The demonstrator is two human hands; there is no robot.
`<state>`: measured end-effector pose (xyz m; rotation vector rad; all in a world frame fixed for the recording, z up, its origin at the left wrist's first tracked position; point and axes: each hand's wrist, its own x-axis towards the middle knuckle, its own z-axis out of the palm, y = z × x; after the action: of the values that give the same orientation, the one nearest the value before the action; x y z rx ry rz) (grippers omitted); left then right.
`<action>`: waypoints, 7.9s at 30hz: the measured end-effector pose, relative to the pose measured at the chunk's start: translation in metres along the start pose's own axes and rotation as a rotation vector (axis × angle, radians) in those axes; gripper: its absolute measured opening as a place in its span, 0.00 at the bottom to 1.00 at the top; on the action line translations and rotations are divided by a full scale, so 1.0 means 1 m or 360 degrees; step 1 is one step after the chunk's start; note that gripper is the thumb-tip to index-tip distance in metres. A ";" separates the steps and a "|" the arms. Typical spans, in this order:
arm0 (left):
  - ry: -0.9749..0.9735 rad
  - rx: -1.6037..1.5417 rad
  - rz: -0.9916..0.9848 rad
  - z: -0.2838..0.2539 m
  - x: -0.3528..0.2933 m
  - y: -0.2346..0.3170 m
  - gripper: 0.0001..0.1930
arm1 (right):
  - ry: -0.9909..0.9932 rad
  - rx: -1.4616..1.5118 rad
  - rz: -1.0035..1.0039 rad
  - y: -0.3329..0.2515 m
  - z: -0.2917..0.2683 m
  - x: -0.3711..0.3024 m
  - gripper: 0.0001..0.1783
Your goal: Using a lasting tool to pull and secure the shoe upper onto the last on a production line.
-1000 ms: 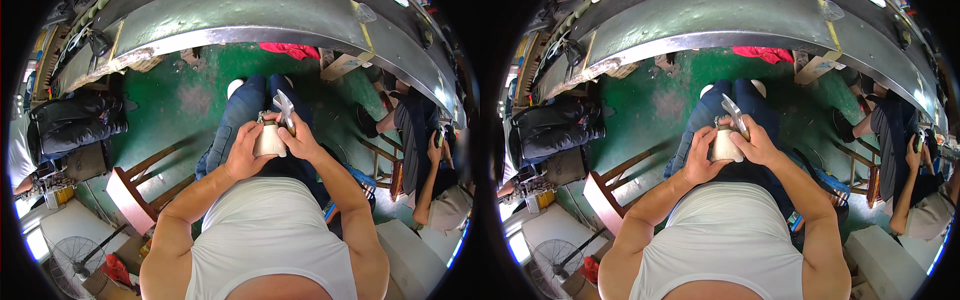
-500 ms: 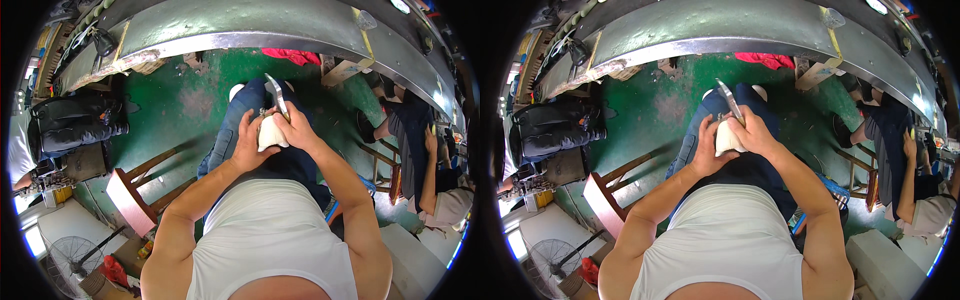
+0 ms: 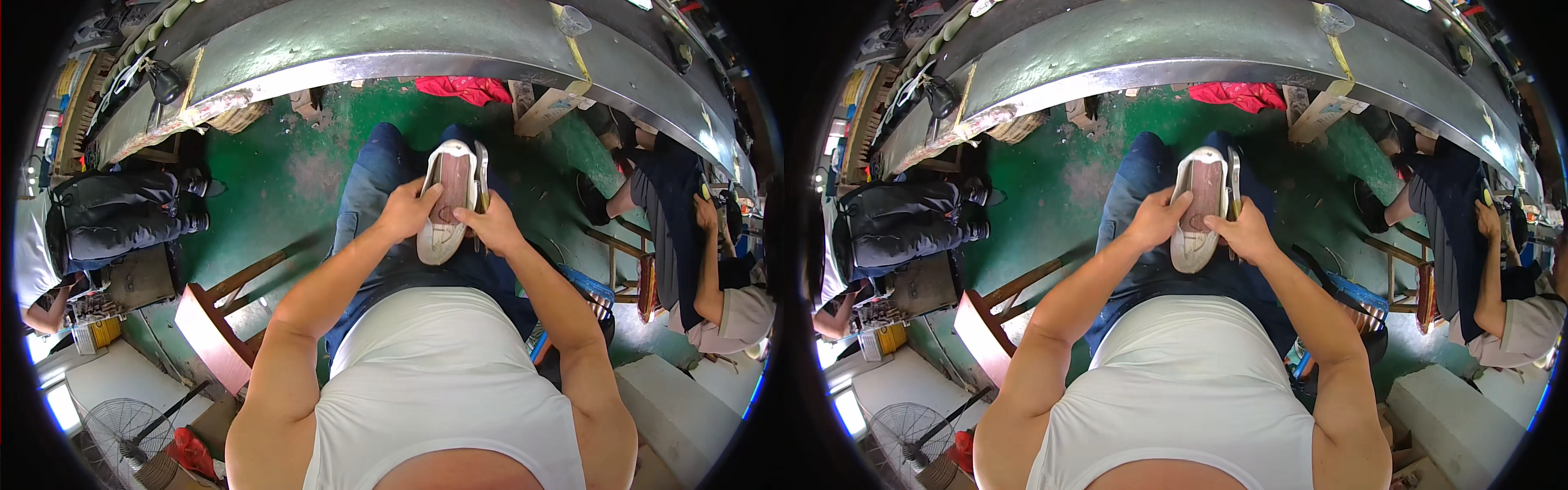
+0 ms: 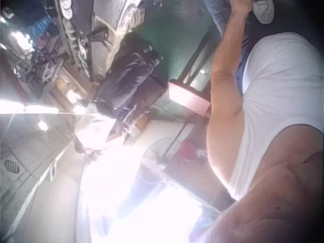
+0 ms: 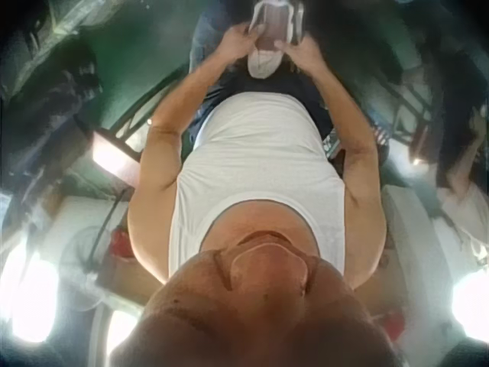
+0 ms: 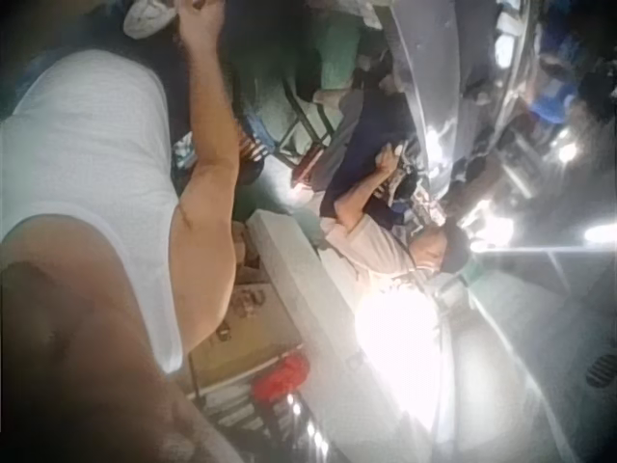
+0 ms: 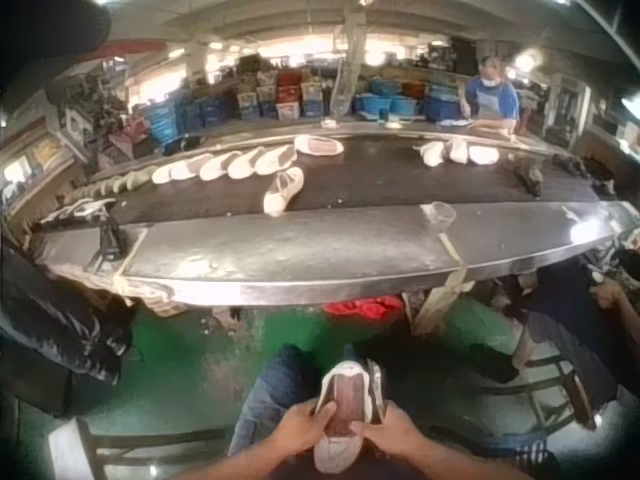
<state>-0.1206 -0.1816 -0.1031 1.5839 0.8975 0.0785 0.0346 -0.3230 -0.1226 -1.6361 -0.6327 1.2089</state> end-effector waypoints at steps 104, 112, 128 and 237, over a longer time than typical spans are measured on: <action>-0.0243 0.0114 0.0066 0.018 -0.045 -0.062 0.45 | -0.0643 -0.1573 -0.0142 -0.024 -0.017 -0.044 0.26; -0.0289 0.0031 0.0102 -0.032 -0.045 -0.037 0.49 | -0.0599 -0.1111 -0.0097 -0.010 -0.033 -0.052 0.24; -0.0344 0.0245 0.0070 -0.071 -0.035 -0.051 0.44 | -0.0515 -0.0748 -0.0178 -0.022 0.016 -0.020 0.24; -0.0017 -0.0986 0.0303 -0.133 0.028 0.148 0.25 | 0.0739 -0.1883 -0.1579 -0.198 -0.159 0.113 0.26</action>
<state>-0.0980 -0.0490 0.0466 1.0792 0.6270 0.4401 0.2489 -0.2128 0.0165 -1.9275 -1.7401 -0.4035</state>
